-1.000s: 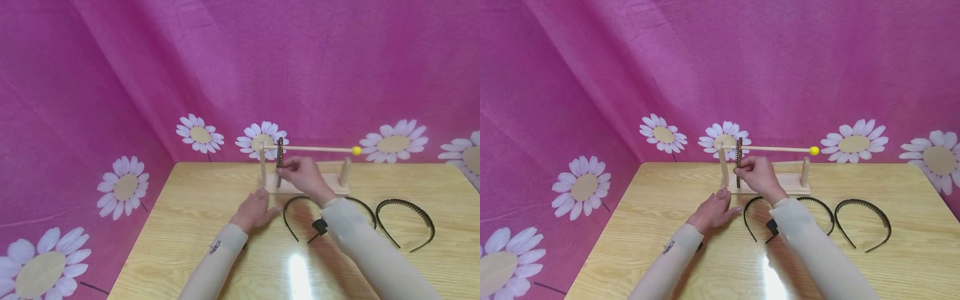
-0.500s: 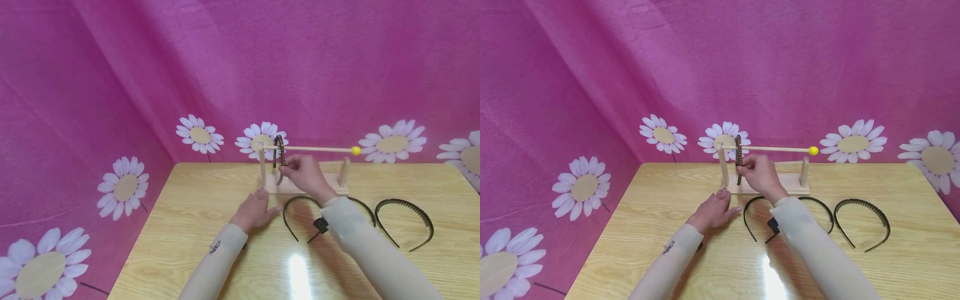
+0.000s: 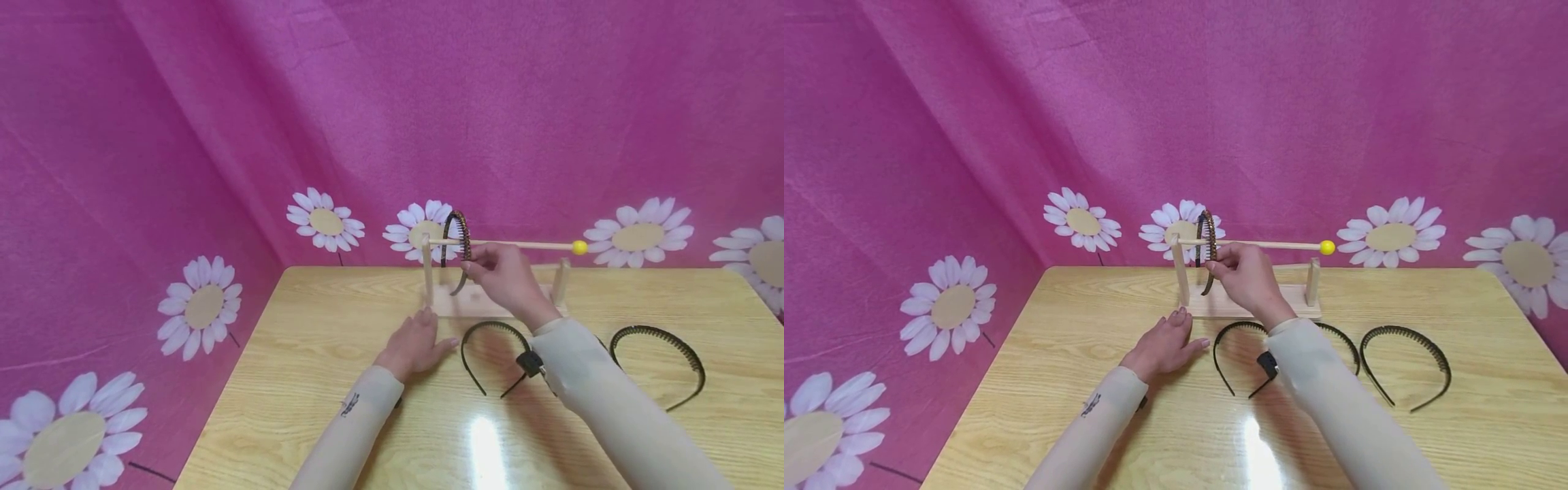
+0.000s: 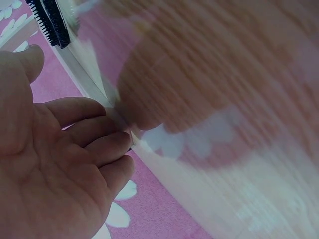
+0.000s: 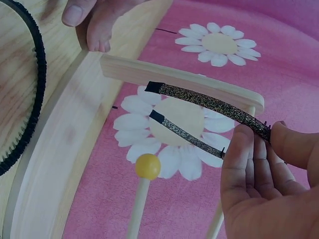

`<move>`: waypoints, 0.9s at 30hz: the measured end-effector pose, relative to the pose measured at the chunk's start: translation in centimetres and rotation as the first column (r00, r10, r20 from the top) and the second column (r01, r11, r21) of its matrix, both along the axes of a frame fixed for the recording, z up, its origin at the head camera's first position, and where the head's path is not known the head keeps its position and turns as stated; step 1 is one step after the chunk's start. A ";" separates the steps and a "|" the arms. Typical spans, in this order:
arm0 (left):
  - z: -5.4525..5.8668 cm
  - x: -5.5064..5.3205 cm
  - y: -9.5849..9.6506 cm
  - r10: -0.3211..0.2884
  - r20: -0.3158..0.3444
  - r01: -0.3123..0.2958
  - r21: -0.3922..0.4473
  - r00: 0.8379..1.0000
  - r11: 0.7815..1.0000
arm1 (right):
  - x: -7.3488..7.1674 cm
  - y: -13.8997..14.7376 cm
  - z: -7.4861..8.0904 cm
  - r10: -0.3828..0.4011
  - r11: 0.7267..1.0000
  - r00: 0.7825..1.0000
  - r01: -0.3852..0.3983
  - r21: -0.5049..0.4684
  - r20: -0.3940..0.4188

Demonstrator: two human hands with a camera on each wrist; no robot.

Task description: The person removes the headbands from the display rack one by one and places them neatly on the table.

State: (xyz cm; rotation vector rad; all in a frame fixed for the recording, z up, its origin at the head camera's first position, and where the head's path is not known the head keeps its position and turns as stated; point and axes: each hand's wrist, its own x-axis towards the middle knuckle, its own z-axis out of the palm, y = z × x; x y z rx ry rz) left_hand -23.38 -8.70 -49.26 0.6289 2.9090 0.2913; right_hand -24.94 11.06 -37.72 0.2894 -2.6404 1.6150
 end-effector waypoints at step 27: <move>0.1 0.1 0.1 0.032 0.008 -0.032 0.002 0.999 0.999 | 0.3 2.2 3.2 -0.047 0.984 0.999 0.042 -0.173 -0.022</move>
